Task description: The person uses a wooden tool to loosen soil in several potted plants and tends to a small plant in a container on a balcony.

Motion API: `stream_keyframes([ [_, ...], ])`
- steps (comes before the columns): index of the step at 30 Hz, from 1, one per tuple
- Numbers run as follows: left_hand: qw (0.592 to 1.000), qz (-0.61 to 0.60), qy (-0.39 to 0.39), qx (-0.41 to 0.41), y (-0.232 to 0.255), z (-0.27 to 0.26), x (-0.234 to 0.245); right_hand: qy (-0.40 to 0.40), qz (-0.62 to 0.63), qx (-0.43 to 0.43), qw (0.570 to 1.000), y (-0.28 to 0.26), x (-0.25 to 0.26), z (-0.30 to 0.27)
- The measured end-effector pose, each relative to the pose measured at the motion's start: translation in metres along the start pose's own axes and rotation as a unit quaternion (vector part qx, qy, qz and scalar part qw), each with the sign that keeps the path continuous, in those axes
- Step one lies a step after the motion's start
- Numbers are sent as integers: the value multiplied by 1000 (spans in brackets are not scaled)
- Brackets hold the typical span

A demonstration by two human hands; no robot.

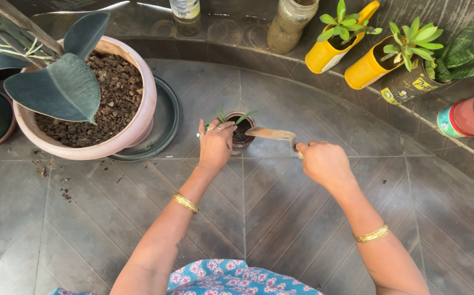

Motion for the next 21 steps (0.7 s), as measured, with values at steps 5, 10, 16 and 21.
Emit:
stream_keyframes([
  [5, 999, -32, -8, 24, -7, 1, -3, 41, -67, 28, 997, -18, 10, 10],
  [10, 998, -42, -30, 21, -11, 3, -3, 36, -61, 69, 995, -40, 37, 21],
  [16, 991, -113, -60, 26, -18, 4, -2, -14, 148, 87, 985, -60, 81, 39],
  [21, 991, -116, -66, 7, -15, 6, 1, 147, 368, 179, 901, -79, 79, 52],
])
Point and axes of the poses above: each hand's wrist, its own z-axis towards the middle knuckle, its own x-axis out of the back of the hand, y = z × x, the point moved 8 cm from there along z, towards the middle knuckle, and after that the axes turned 1 degree about z, right-handed, at the moved point
